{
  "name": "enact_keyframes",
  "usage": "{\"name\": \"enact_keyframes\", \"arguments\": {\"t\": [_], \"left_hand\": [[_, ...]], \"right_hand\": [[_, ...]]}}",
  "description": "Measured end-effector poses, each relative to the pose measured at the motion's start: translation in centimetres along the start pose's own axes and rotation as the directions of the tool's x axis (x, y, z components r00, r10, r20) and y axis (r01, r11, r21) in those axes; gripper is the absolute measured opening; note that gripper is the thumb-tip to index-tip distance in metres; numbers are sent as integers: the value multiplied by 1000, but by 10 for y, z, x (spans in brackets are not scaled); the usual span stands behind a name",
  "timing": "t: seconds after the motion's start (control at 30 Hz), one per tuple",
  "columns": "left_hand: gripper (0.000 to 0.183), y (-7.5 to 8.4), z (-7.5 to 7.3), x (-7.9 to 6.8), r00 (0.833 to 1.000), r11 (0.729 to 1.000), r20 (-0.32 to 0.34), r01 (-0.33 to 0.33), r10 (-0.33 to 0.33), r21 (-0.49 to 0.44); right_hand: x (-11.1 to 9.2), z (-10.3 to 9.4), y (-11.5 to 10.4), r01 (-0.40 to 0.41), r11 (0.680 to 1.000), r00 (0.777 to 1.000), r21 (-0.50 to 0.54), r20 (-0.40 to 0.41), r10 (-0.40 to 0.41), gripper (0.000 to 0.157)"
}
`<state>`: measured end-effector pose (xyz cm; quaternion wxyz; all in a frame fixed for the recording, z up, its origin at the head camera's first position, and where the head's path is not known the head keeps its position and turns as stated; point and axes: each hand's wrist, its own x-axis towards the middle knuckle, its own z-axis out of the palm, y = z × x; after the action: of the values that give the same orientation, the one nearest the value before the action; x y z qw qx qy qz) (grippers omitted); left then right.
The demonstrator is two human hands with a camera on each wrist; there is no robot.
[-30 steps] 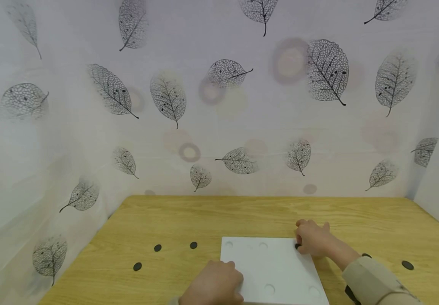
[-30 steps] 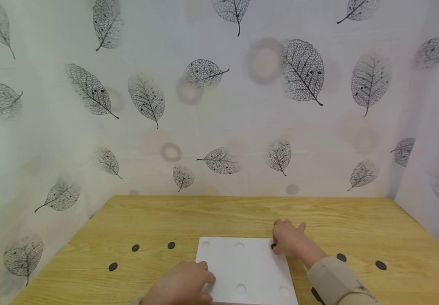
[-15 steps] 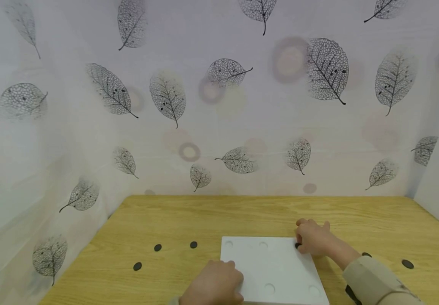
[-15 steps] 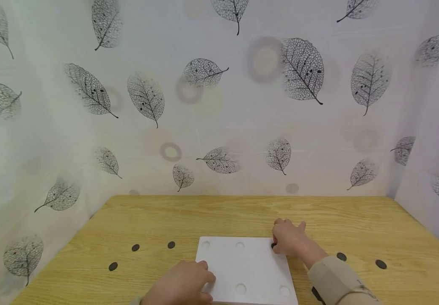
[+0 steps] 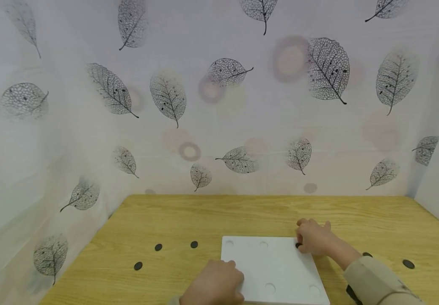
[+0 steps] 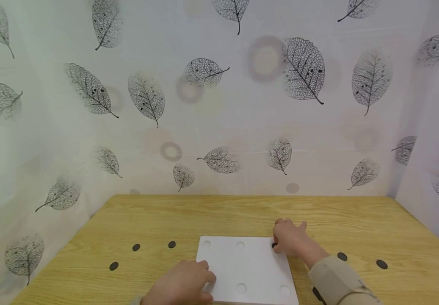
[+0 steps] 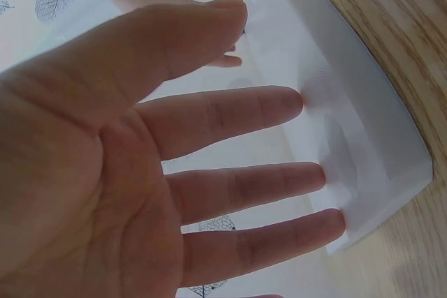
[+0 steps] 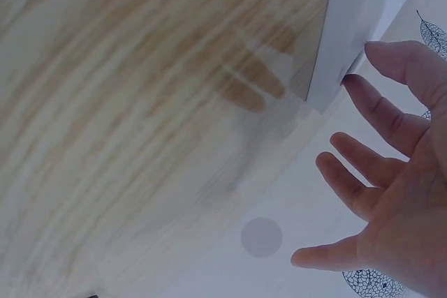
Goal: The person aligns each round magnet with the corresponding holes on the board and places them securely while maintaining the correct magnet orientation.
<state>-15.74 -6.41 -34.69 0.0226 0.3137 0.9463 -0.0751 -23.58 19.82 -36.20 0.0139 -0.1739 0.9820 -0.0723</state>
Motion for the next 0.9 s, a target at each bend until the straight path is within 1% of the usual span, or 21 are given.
{"name": "enact_keyframes", "arguments": {"t": [0.13,0.37,0.63,0.73,0.9], "left_hand": [[19,0,-1,0,1000,1000,8,3,-3,-7],[20,1,-1,3,999,1000,49,12,-11,-23],[21,1,0,1,1000,1000,28,2,-1,-16],[21,1,0,0,1000,1000,14,-4,4,-9],[21,1,0,0,1000,1000,8,-8,8,2]], "right_hand": [[-1,0,0,1,1000,1000,-8,-5,-1,20],[-2,-1,0,27,1000,999,-9,-28,-27,21],[-6,-2,-1,65,998,997,-20,-33,-66,23],[-7,-3,-1,78,997,995,-28,-58,-79,23],[-8,-6,0,108,991,987,-79,-115,-117,22]]}}
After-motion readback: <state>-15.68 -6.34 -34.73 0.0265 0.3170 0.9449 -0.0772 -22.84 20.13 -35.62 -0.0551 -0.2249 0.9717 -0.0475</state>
